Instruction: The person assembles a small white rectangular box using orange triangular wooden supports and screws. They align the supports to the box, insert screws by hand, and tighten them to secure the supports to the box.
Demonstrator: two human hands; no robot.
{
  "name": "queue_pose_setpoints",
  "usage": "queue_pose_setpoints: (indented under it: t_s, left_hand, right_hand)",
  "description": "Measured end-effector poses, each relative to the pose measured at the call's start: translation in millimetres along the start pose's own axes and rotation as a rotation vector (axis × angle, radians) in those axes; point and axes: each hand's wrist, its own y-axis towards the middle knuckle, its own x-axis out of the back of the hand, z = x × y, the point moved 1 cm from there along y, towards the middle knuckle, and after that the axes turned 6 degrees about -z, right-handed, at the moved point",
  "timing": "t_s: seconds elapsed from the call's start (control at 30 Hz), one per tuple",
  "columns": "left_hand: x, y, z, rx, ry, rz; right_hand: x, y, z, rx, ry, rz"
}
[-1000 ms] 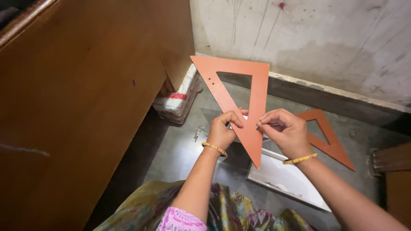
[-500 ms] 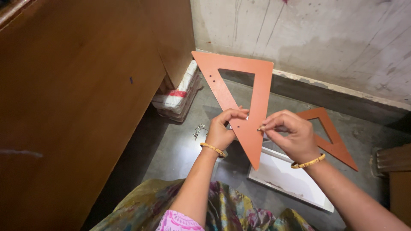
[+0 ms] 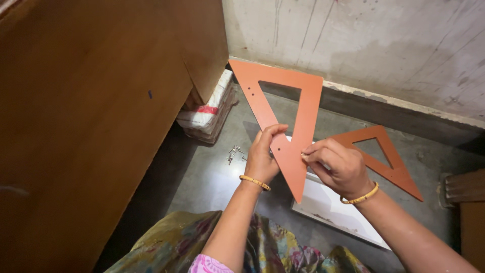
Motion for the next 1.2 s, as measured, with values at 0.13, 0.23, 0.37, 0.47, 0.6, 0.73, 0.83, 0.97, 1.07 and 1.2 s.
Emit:
queue_pose_setpoints:
  t_s: [0.13, 0.23, 0.37, 0.47, 0.6, 0.73, 0.83, 0.97, 1.07, 1.2]
  left_hand:
    - [-5.1, -5.3, 5.8, 0.005, 0.016, -0.004]
    - [-4.9, -4.3, 10.9, -0.016, -0.073, 0.013]
    - [9.9, 7.2, 19.7, 0.085, -0.302, 0.207]
    - [20.5, 14.3, 20.3, 0.172, -0.278, 0.302]
    - [21.2, 14.8, 15.2, 0.251, -0.314, 0.294]
    - [24.0, 15.0, 12.2, 0.198, -0.29, 0.294]
    - [22.0, 15.1, 9.8, 0.16, -0.219, 0.278]
    - [18.9, 11.5, 7.2, 0.144, -0.194, 0.216]
    - [14.9, 10.8, 6.4, 0.098, -0.144, 0.161]
    - [6.3, 6.6, 3.9, 0.109, -0.062, 0.047]
  right_hand:
    - [0.0, -5.1, -3.5, -0.035, -0.019, -0.046]
    - [-2.4, -9.5, -4.4, -0.098, -0.054, -0.14]
    - [-9.0, -15.3, -2.5, -0.196, -0.019, -0.202]
    - [-13.4, -14.5, -0.4, -0.215, 0.0, -0.214]
    - [-15.7, -7.3, -0.1, -0.139, -0.041, -0.188]
    - [-11.9, 1.0, -3.5, -0.033, -0.139, -0.125]
    - [-8.1, 8.4, -6.9, -0.001, -0.175, -0.076]
    - [1.8, 18.1, -13.4, 0.071, -0.132, 0.062]
    - [6.4, 21.1, -15.8, -0.02, -0.102, 0.099]
    - [2.9, 18.0, -12.9, -0.017, -0.058, 0.084]
